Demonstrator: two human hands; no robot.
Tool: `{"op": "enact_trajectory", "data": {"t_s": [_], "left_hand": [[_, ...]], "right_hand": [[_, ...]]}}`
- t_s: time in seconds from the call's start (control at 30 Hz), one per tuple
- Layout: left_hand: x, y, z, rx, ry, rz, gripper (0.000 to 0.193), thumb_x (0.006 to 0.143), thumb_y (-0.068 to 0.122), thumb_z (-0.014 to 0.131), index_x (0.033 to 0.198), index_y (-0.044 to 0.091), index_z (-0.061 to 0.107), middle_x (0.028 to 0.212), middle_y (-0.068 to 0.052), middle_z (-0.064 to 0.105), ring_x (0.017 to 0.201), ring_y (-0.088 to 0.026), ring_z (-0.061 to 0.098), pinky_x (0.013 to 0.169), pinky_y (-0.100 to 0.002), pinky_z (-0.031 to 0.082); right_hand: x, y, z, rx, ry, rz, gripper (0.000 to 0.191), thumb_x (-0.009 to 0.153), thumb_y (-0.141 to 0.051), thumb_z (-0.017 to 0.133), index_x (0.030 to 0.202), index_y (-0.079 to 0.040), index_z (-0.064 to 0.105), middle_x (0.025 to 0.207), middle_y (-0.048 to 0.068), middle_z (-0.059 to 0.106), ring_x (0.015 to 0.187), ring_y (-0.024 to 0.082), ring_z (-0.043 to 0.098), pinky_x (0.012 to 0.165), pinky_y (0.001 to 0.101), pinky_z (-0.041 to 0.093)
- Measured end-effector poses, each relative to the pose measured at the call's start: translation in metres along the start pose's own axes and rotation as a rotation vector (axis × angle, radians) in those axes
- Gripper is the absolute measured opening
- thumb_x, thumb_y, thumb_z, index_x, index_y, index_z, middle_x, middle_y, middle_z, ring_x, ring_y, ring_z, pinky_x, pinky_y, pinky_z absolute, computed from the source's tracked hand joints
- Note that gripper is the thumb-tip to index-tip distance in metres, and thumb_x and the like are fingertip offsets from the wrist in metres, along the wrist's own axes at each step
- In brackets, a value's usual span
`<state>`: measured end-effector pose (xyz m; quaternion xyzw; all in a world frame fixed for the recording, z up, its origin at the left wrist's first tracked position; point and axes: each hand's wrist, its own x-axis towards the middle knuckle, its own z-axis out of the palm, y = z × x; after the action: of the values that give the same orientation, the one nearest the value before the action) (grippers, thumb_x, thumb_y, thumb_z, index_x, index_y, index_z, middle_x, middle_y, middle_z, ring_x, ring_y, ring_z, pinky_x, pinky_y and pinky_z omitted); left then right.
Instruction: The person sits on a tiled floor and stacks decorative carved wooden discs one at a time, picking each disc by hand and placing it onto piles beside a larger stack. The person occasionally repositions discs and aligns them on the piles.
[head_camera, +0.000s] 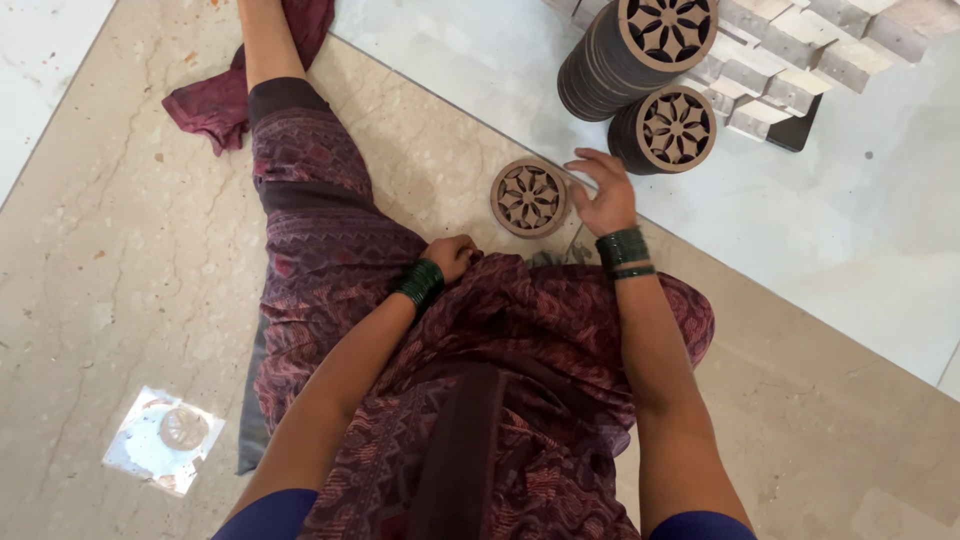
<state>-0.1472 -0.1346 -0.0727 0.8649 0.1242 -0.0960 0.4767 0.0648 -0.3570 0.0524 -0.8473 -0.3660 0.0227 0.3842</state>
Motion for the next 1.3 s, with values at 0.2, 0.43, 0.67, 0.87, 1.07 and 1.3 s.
{"op": "enact_trajectory", "data": {"t_s": [0.2,0.43,0.67,0.87,1.07,1.3], "left_hand": [[-0.001,0.005,-0.003,-0.002,-0.056,-0.084,0.021,0.096,0.017,0.059,0.111,0.011,0.072,0.096,-0.015,0.076,0.089,-0.031,0.073,0.084,-0.043,0.057],[-0.003,0.008,-0.005,-0.027,-0.065,-0.092,0.022,0.097,0.017,0.058,0.111,0.010,0.073,0.100,-0.015,0.076,0.089,-0.030,0.073,0.085,-0.043,0.057],[-0.002,0.007,-0.005,-0.031,-0.092,-0.109,0.021,0.098,0.016,0.056,0.111,0.010,0.072,0.101,-0.015,0.077,0.086,-0.030,0.074,0.084,-0.042,0.058],[-0.003,0.008,-0.005,0.003,-0.060,-0.091,0.022,0.097,0.016,0.057,0.111,0.010,0.073,0.100,-0.016,0.077,0.091,-0.030,0.074,0.087,-0.042,0.058],[-0.005,0.014,-0.010,0.001,-0.076,-0.109,0.022,0.098,0.016,0.057,0.112,0.010,0.073,0.102,-0.015,0.077,0.092,-0.031,0.073,0.087,-0.042,0.057],[-0.002,0.007,-0.008,-0.028,-0.047,-0.018,0.023,0.098,0.019,0.057,0.111,0.009,0.073,0.102,-0.014,0.077,0.092,-0.030,0.073,0.086,-0.042,0.057]], "right_hand": [[-0.008,0.038,0.031,-0.274,-0.246,-0.017,0.043,0.082,-0.003,0.071,0.123,-0.013,0.073,0.148,0.019,0.056,0.136,0.040,0.050,0.109,0.0485,0.049],[-0.011,0.046,0.047,-0.496,-0.435,0.080,0.058,0.081,-0.002,0.071,0.136,-0.020,0.064,0.155,0.016,0.048,0.141,0.039,0.044,0.109,0.0521,0.046],[-0.010,0.042,0.046,-0.614,-0.444,0.127,0.058,0.082,-0.002,0.073,0.136,-0.021,0.063,0.154,0.011,0.049,0.141,0.034,0.044,0.106,0.0546,0.047],[-0.010,0.040,0.040,-0.483,-0.406,0.257,0.054,0.074,-0.023,0.089,0.123,-0.016,0.066,0.147,0.013,0.052,0.136,0.036,0.048,0.107,0.0514,0.047],[-0.011,0.046,0.042,-0.407,-0.401,0.277,0.050,0.070,-0.019,0.091,0.115,-0.014,0.068,0.151,0.017,0.048,0.137,0.040,0.046,0.109,0.0480,0.045],[-0.007,0.043,0.046,-0.310,-0.336,0.213,0.051,0.079,-0.027,0.089,0.121,-0.013,0.065,0.152,0.022,0.046,0.139,0.044,0.045,0.109,0.0523,0.044]]}}
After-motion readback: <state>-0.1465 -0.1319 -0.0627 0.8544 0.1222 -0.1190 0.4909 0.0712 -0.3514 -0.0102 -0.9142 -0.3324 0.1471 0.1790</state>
